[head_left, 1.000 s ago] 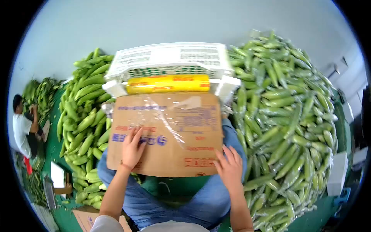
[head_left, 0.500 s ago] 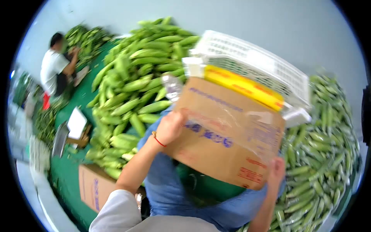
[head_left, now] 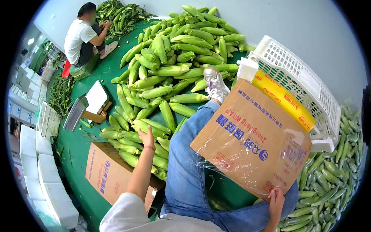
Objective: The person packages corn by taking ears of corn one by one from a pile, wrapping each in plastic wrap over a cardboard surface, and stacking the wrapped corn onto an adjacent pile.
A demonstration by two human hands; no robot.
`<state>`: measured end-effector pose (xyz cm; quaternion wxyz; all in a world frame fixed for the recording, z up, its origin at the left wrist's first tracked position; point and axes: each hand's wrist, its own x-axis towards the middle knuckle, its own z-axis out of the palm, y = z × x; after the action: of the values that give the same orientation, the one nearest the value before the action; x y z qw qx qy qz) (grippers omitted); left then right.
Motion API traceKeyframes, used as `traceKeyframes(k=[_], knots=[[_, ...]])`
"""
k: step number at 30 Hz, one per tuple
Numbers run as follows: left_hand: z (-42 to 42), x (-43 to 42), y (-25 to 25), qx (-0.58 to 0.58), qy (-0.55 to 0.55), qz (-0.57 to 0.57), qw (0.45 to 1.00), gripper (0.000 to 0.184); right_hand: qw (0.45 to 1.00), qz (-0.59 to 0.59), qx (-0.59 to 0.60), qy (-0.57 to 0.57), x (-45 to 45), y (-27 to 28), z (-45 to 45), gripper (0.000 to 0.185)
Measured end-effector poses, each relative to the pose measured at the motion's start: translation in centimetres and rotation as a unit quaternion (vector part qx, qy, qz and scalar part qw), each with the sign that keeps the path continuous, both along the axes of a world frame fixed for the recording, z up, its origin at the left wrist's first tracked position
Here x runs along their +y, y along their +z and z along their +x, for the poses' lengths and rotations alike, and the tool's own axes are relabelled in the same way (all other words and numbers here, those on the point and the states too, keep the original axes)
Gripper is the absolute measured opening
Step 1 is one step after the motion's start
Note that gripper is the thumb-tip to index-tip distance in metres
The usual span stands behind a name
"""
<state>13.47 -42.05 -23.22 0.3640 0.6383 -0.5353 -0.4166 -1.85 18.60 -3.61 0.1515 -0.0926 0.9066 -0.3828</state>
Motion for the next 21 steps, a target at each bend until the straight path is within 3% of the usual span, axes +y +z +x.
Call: traceKeyframes(k=[1, 3, 4, 7, 8, 9, 11, 13, 15, 17, 19, 20, 21], knots=[[-0.1, -2.5, -3.7, 0.039, 0.061, 0.101, 0.992, 0.087, 1.000, 0.013, -0.004, 0.003, 0.2, -0.1, -0.3, 0.014], [-3.1, -3.4, -3.6, -0.212, 0.131, 0.190, 0.950, 0.107, 0.999, 0.038, -0.015, -0.007, 0.7, -0.5, 0.1, 0.014], [-3.7, -3.3, -3.9, -0.284, 0.113, 0.188, 0.933, 0.114, 0.999, 0.043, -0.020, -0.010, 0.4, -0.3, 0.5, 0.013], [-2.1, -4.9, -6.3, -0.219, 0.086, 0.175, 0.956, 0.104, 0.998, 0.043, -0.038, -0.021, -0.5, 1.3, 0.2, 0.013], [-1.8, -4.9, -5.9, -0.004, 0.062, 0.228, 0.972, 0.093, 0.998, 0.027, -0.043, -0.032, -0.7, 1.5, 0.4, 0.013], [-1.2, -4.7, -4.2, 0.209, 0.039, 0.275, 0.938, 0.081, 0.998, 0.009, -0.048, -0.045, -0.7, 1.6, 0.6, 0.014], [-0.4, -3.9, 0.0, 0.414, 0.026, 0.291, 0.862, 0.057, 0.995, -0.043, -0.065, -0.056, 0.0, 1.2, 0.9, 0.014], [0.0, -2.0, 6.2, 0.393, -0.129, 0.220, 0.883, 0.051, 0.996, -0.057, -0.056, -0.039, 0.4, 1.1, 1.3, 0.016], [-1.7, 0.5, 13.1, 0.408, -0.274, 0.176, 0.853, 0.051, 0.999, -0.027, -0.020, 0.005, 0.2, 1.6, 1.6, 0.018], [-5.5, 4.5, 19.1, 0.383, -0.298, 0.115, 0.867, 0.052, 1.000, -0.018, -0.017, -0.009, -0.3, 1.8, 1.6, 0.017], [-8.2, 7.1, 21.7, 0.175, -0.477, -0.001, 0.861, 0.053, 1.000, -0.011, -0.003, -0.021, -0.5, 1.3, 1.7, 0.016], [-11.1, 10.1, 24.5, 0.091, -0.593, -0.231, 0.766, 0.055, 1.000, -0.008, 0.006, -0.025, -0.4, 0.8, 1.8, 0.015], [-13.7, 14.4, 27.3, 0.001, -0.659, -0.442, 0.609, 0.057, 1.000, -0.003, 0.013, -0.028, -0.4, 0.7, 2.1, 0.014]])
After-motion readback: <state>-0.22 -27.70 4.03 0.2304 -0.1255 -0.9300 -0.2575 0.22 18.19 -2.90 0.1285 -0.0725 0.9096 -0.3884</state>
